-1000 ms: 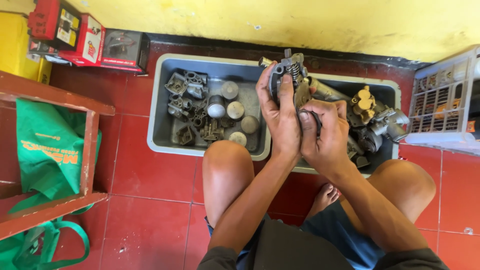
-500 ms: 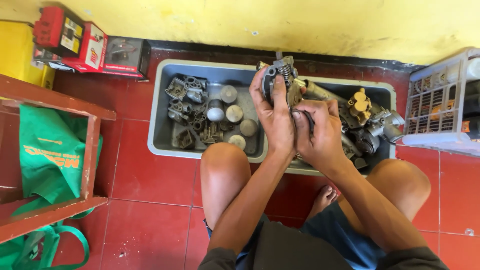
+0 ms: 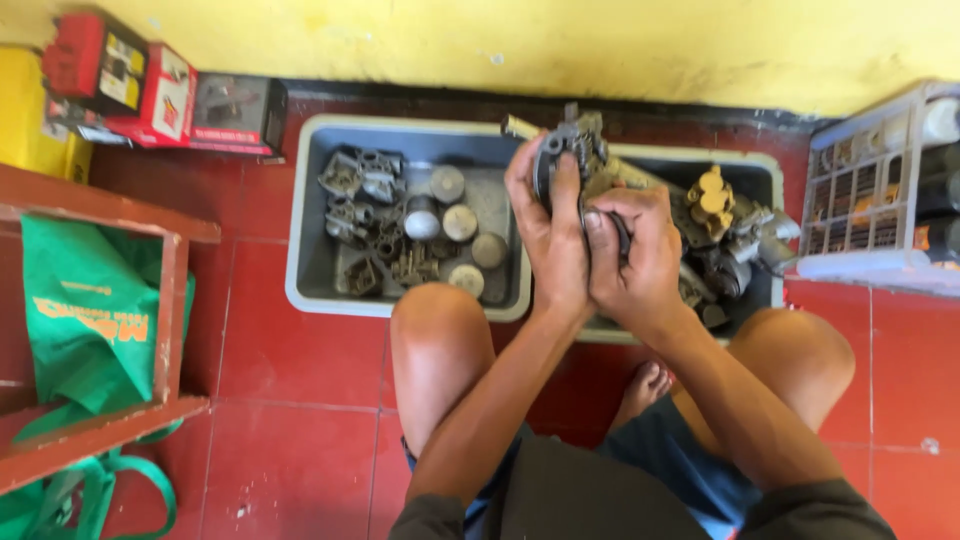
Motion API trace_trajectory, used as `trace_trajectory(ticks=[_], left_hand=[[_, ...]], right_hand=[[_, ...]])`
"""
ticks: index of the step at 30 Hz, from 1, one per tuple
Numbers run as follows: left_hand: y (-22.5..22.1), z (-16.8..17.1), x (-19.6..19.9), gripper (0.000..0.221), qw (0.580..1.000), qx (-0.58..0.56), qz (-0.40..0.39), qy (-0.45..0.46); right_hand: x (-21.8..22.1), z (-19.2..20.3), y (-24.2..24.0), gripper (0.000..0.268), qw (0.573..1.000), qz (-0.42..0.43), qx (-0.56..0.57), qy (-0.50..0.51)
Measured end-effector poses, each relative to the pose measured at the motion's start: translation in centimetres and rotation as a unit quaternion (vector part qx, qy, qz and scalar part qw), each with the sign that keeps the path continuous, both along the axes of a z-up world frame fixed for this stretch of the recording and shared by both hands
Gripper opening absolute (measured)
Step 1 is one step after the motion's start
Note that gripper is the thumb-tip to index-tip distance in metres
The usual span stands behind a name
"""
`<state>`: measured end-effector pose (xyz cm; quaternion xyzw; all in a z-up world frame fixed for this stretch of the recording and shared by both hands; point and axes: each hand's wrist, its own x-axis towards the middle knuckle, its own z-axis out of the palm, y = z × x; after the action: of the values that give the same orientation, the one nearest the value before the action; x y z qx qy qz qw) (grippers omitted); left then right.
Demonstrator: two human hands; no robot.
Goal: Sanding the surface of a carburetor component to clean and smooth it.
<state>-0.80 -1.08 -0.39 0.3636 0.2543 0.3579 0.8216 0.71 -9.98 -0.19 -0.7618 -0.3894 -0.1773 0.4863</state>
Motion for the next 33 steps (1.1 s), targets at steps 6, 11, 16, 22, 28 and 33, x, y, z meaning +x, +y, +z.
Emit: trace_trajectory(ticks=[6, 11, 16, 22, 28, 33], left_hand=[[-0.9, 3.6, 0.1, 0.041, 0.996, -0.08, 0.01, -0.041], [-1.4, 1.5, 0.1, 0.037, 0.998, -0.062, -0.011, -0.016], [-0.5, 1.8, 0.8, 0.038, 0.993, -0.094, 0.012, -0.067], [-0.8, 0.0, 0.5, 0.037, 0.998, -0.055, -0.021, -0.02], [-0.1, 1.1, 0.4, 0.041, 0.99, -0.114, 0.005, -0.078], [-0.3, -1.9, 0.9, 0.038, 0.993, -0.096, -0.047, -0.05]], right_hand=[[1.1, -6.2, -0.5, 0.012, 1.0, 0.007, 0.009, -0.014], [0.3, -1.3, -0.3, 0.012, 1.0, 0.018, 0.003, 0.008], [0.7, -3.5, -0.2, 0.012, 1.0, 0.014, -0.01, 0.003], [0.7, -1.2, -0.1, 0.011, 1.0, 0.027, 0.007, -0.007], [0.7, -3.2, 0.1, 0.011, 0.998, 0.043, -0.03, -0.026], [1.0, -0.8, 0.5, 0.009, 0.996, 0.036, -0.033, -0.071]])
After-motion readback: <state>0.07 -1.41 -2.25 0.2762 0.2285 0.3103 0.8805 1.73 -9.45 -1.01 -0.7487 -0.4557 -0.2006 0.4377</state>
